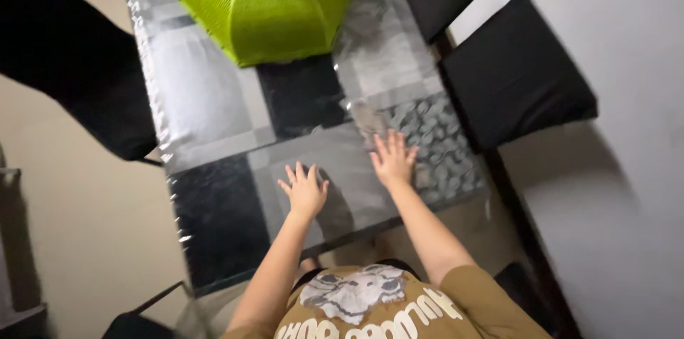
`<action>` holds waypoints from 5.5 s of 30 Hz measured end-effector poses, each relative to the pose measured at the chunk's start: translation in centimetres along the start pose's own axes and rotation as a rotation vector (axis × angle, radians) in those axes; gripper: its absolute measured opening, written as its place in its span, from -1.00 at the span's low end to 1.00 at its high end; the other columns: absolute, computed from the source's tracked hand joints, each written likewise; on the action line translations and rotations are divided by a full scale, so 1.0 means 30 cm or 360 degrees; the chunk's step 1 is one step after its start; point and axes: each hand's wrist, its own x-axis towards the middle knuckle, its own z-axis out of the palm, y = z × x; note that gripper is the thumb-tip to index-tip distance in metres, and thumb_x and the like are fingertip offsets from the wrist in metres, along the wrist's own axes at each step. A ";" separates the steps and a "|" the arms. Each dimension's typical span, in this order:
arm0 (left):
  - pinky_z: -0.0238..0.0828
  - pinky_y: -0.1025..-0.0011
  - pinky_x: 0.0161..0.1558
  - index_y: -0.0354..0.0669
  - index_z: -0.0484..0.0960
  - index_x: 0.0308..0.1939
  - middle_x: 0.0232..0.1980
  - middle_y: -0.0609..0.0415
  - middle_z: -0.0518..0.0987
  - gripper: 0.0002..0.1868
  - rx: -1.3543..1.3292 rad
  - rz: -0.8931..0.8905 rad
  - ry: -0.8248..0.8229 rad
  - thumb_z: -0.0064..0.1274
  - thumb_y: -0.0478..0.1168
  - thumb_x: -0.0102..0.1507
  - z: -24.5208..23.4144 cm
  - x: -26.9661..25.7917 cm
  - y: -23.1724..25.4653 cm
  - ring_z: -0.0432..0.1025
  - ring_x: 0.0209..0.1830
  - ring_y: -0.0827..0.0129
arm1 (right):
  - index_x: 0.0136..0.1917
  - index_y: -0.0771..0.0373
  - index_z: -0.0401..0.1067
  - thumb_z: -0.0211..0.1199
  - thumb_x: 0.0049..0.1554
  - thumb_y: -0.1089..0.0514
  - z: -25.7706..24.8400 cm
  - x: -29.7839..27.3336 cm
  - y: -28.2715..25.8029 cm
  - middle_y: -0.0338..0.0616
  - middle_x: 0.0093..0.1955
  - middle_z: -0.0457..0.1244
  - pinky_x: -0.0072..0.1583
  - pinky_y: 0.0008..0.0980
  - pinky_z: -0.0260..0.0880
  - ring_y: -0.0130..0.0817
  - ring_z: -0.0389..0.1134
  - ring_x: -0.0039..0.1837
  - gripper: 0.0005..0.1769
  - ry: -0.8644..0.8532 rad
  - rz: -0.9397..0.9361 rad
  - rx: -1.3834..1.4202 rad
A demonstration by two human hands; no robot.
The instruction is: The person wipes a dining table covered with a transparent plastic sheet using a cloth. They move around the table, wiping different sections and edges while a green fruit cover remains on the surface.
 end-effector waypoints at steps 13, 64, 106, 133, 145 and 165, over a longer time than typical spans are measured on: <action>-0.38 -0.51 0.41 0.03 0.46 0.30 0.59 -0.29 0.06 -0.42 0.0007 -0.0396 -0.0025 0.14 0.06 0.23 0.115 0.039 0.391 -0.23 0.62 -0.35 | 0.65 -0.22 0.06 -0.03 0.29 -0.30 0.001 0.497 0.294 0.03 0.69 -0.13 0.52 0.43 -0.41 0.01 -0.22 0.70 -0.30 0.0130 -0.0019 0.0116; 0.26 0.25 -0.19 -0.15 0.45 0.27 -0.20 -0.01 0.37 -0.17 -0.3753 -0.1612 0.2350 -0.08 0.49 0.32 1.152 -0.551 -0.184 0.33 -0.20 0.18 | 0.12 -0.04 0.55 0.33 -0.05 0.09 -0.152 -0.322 -0.285 -0.09 0.64 -0.04 0.49 0.45 -0.24 0.03 -0.09 0.65 -0.59 -0.0703 -0.2904 0.0318; 0.46 0.49 -0.35 -0.16 0.57 0.07 -0.35 0.11 0.61 -0.80 -0.2871 -0.1577 0.2476 -0.05 -0.24 0.40 0.827 -1.158 -0.203 0.50 -0.43 0.47 | 0.49 0.06 0.32 0.14 0.13 0.15 0.330 -0.912 -1.089 0.05 0.62 0.04 0.54 0.37 -0.21 0.08 0.01 0.64 -0.38 -0.0645 -0.2899 0.0789; 0.39 0.35 -0.39 -0.07 0.56 0.00 -0.34 0.14 0.60 -0.69 -0.3569 -0.1490 0.2501 -0.19 0.00 0.43 0.810 -1.140 -0.319 0.45 -0.40 0.36 | 0.38 0.29 0.39 0.04 0.31 0.12 0.263 -0.831 -1.031 -0.03 0.25 0.35 0.24 -0.38 0.34 -0.39 0.34 0.21 -0.58 -0.2155 -0.1456 0.1349; 0.28 0.48 -0.54 0.24 0.58 0.24 -0.55 0.19 0.49 -0.62 -0.3324 -0.1642 0.2104 -0.04 0.07 0.36 0.723 -1.275 -0.694 0.39 -0.59 0.46 | 0.38 0.00 0.39 0.28 0.06 -0.07 -0.081 -0.679 -1.090 0.05 0.62 -0.02 0.45 0.47 -0.17 0.18 -0.12 0.63 -0.38 -0.0261 -0.3030 -0.0010; 0.26 0.54 -0.49 -0.32 0.66 0.03 -0.42 0.22 0.48 -0.78 -0.2855 -0.1657 0.2772 0.01 -0.27 0.39 0.658 -1.269 -0.551 0.32 -0.53 0.56 | 0.45 0.32 0.32 0.10 0.14 0.27 0.474 -0.838 -1.143 0.09 0.64 0.05 0.60 0.27 -0.23 0.13 0.02 0.62 -0.41 -0.0256 -0.2909 0.0280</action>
